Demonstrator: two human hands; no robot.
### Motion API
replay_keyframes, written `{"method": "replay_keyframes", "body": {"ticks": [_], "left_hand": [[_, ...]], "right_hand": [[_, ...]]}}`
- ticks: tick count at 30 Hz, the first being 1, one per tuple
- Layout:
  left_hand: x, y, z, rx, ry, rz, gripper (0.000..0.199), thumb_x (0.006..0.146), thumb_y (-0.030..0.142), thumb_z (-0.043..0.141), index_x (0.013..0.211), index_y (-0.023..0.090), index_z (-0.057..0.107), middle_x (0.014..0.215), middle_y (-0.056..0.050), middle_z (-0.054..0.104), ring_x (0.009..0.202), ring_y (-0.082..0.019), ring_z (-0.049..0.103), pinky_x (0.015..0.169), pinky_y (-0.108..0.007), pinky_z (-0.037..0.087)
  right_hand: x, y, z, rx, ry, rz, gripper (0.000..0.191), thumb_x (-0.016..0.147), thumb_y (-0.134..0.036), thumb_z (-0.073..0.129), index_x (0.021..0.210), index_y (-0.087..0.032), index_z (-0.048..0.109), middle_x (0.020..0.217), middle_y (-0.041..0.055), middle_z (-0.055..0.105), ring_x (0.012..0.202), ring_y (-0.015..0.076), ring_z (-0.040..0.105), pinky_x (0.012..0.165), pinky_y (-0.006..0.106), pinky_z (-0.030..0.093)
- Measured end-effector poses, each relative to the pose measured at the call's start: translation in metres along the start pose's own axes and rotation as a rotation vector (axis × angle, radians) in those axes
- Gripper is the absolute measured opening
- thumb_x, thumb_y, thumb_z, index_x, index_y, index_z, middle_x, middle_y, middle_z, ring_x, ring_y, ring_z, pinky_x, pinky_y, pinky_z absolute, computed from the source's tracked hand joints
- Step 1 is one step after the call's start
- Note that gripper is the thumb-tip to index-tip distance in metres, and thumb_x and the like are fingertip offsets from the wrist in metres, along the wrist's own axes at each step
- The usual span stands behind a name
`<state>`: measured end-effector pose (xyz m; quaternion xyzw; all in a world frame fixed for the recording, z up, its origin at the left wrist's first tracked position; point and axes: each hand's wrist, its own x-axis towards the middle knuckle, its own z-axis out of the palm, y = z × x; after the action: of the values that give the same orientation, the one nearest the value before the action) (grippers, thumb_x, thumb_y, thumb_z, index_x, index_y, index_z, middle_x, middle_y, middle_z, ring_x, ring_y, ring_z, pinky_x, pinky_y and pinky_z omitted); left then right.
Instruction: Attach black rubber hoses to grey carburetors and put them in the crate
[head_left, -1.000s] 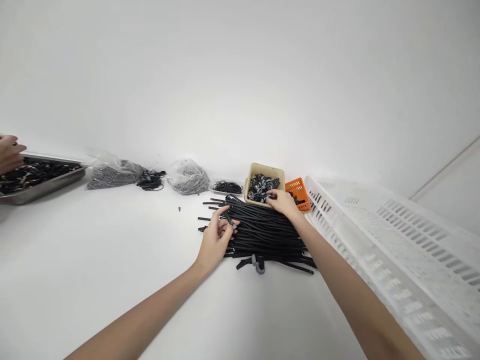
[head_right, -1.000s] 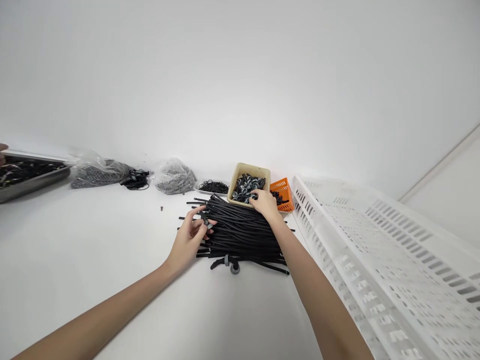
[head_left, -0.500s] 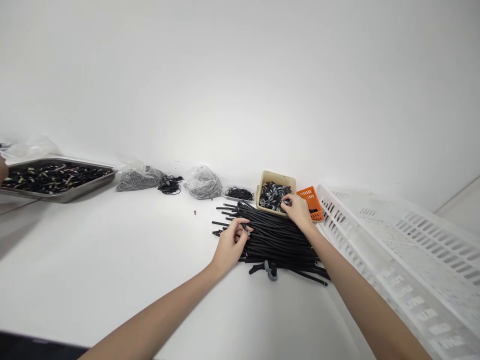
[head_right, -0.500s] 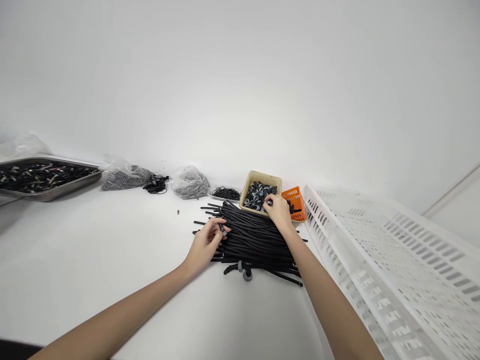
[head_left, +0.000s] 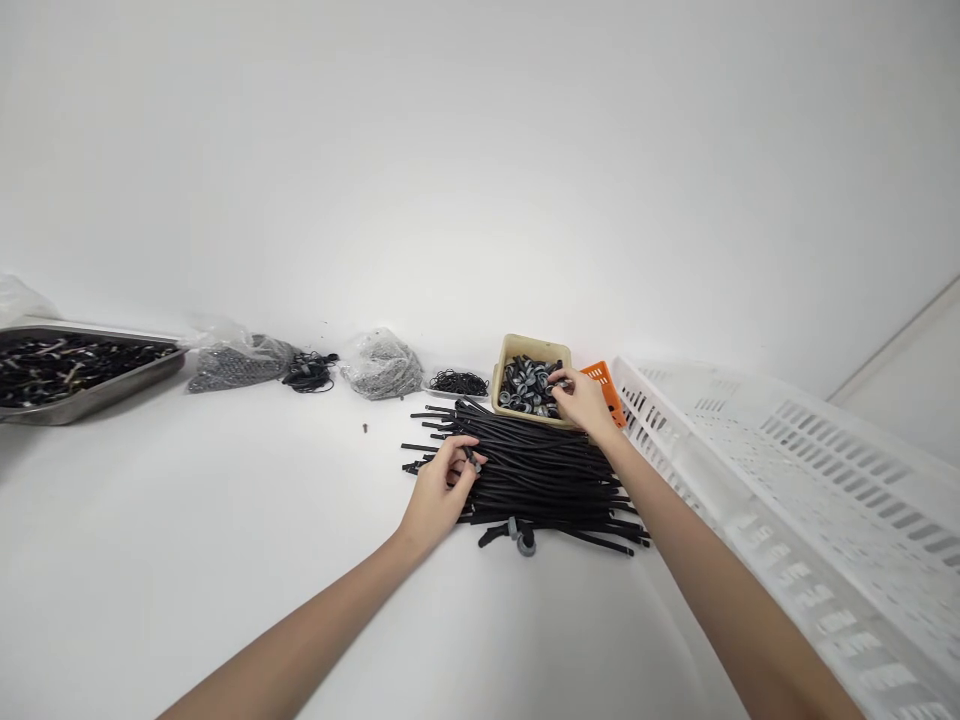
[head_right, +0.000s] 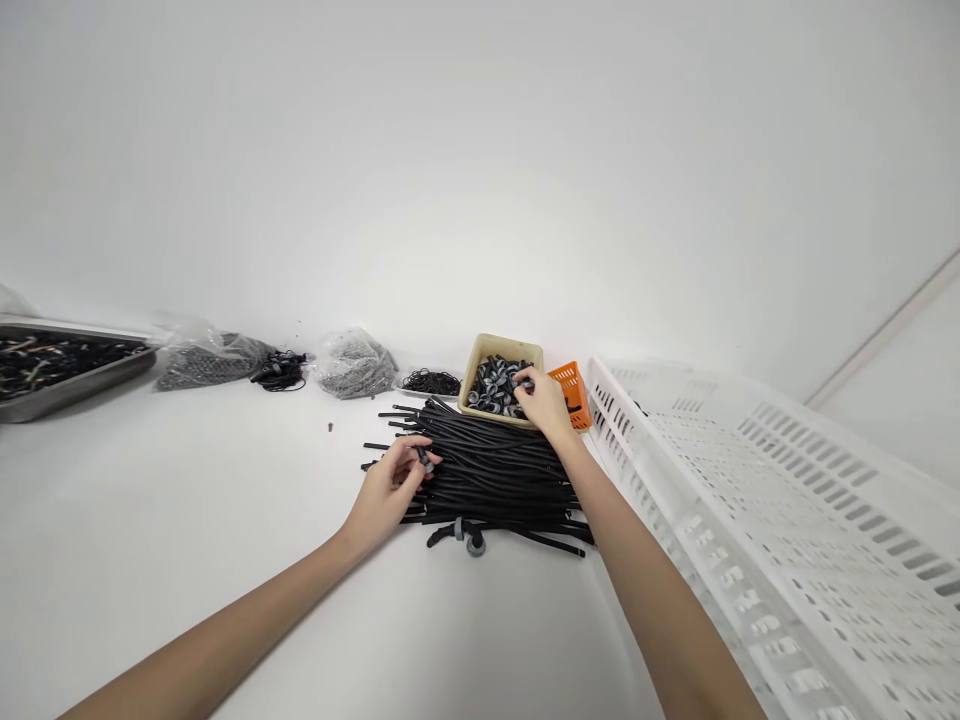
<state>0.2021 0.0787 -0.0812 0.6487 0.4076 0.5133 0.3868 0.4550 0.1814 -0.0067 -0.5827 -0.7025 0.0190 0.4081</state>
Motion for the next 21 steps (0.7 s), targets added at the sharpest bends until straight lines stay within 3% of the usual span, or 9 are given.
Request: {"method": "replay_keyframes", "body": {"ticks": [3,8,15,21], "left_hand": [[0.0,0.003,0.0,-0.011,0.004,-0.005,0.034,0.09,0.03,0.046,0.123,0.023,0.043,0.096,-0.004,0.069,0.084,-0.015,0.063,0.077,-0.03,0.048],[-0.001,0.008,0.0,-0.052,-0.01,-0.008,0.045,0.091,0.035,0.049,0.132,0.022,0.036,0.093,-0.004,0.068,0.089,-0.017,0.064,0.082,-0.032,0.048],[0.0,0.005,-0.002,-0.087,0.04,-0.002,0.039,0.09,0.039,0.054,0.124,0.024,0.045,0.09,0.0,0.062,0.082,-0.015,0.062,0.077,-0.028,0.047],[0.003,0.001,-0.003,-0.13,0.035,-0.023,0.031,0.091,0.039,0.051,0.117,0.023,0.053,0.109,-0.004,0.063,0.097,-0.017,0.061,0.087,-0.03,0.048]], "right_hand": [[-0.015,-0.009,0.001,0.192,-0.014,-0.035,0.015,0.073,-0.019,0.055,0.088,-0.021,0.057,0.088,0.003,0.069,0.07,0.0153,0.059,0.071,0.03,0.047],[-0.05,-0.038,0.005,0.494,-0.141,-0.015,0.04,0.072,-0.027,0.066,0.106,-0.022,0.045,0.09,0.0022,0.066,0.064,0.0117,0.053,0.062,0.027,0.045],[-0.067,-0.077,0.005,0.526,-0.515,-0.114,0.036,0.078,-0.023,0.063,0.113,-0.021,0.057,0.096,0.0032,0.065,0.072,0.0106,0.054,0.064,0.024,0.045],[-0.073,-0.078,0.015,0.47,-0.586,-0.171,0.038,0.078,-0.022,0.066,0.115,-0.024,0.06,0.09,-0.0004,0.06,0.071,0.0089,0.053,0.065,0.022,0.046]]}}
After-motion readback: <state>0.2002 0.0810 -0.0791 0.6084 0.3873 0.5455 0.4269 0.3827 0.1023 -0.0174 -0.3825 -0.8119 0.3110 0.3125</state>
